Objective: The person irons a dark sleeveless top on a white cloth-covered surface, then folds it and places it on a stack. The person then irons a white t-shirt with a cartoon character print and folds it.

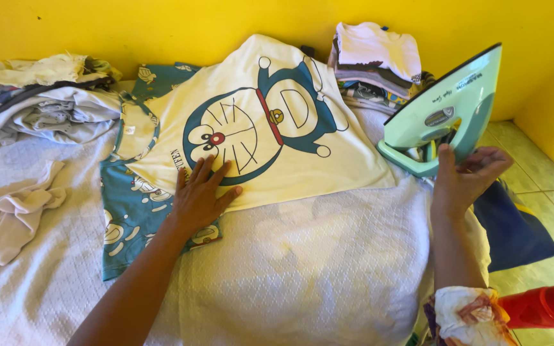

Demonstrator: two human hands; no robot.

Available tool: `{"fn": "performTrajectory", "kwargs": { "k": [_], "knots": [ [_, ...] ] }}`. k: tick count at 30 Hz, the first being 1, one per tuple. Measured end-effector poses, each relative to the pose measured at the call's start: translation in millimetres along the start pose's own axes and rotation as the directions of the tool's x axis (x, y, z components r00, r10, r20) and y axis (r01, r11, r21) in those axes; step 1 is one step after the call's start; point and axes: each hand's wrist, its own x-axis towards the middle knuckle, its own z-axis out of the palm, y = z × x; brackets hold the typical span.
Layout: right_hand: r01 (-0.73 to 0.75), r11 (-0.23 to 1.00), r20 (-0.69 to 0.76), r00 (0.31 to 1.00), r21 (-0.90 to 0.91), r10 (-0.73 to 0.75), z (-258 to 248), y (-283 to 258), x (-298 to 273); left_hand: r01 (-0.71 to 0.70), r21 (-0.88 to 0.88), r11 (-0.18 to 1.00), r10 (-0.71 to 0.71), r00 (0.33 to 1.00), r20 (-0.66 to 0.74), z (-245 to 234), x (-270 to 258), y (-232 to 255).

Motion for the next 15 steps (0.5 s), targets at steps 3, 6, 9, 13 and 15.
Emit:
{"fn": "performTrajectory", "kwargs": {
  "k": [3,6,9,13,15],
  "knots": [
    [-0.096,0.994,0.05,0.994,0.062,0.093,9,1,14,0.006,0.009,1.0,-0.006,1.0,-0.018,-1,-3,-1],
    [-0.199,0.978,0.158,0.969,0.053,0.189,26,-18,27,0.014,-0.001,1.0,-0.014,1.0,-0.028,0,-4,1],
    [-0.257,0.964,0.244,0.932,-0.075,0.267,49,-60,56,0.023,-0.004,1.0,-0.023,0.999,-0.03,-2,-3,1],
    [0.048,0.949,0.525,0.841,-0.311,0.13,86,-125,90,0.026,-0.026,0.999,-0.027,0.998,-0.051,1,-3,0],
    [0.1,0.895,0.624,0.75,-0.435,0.22,122,-148,93,0.026,-0.03,0.999,-0.028,0.997,-0.068,4,-4,-3]
  ]
}}
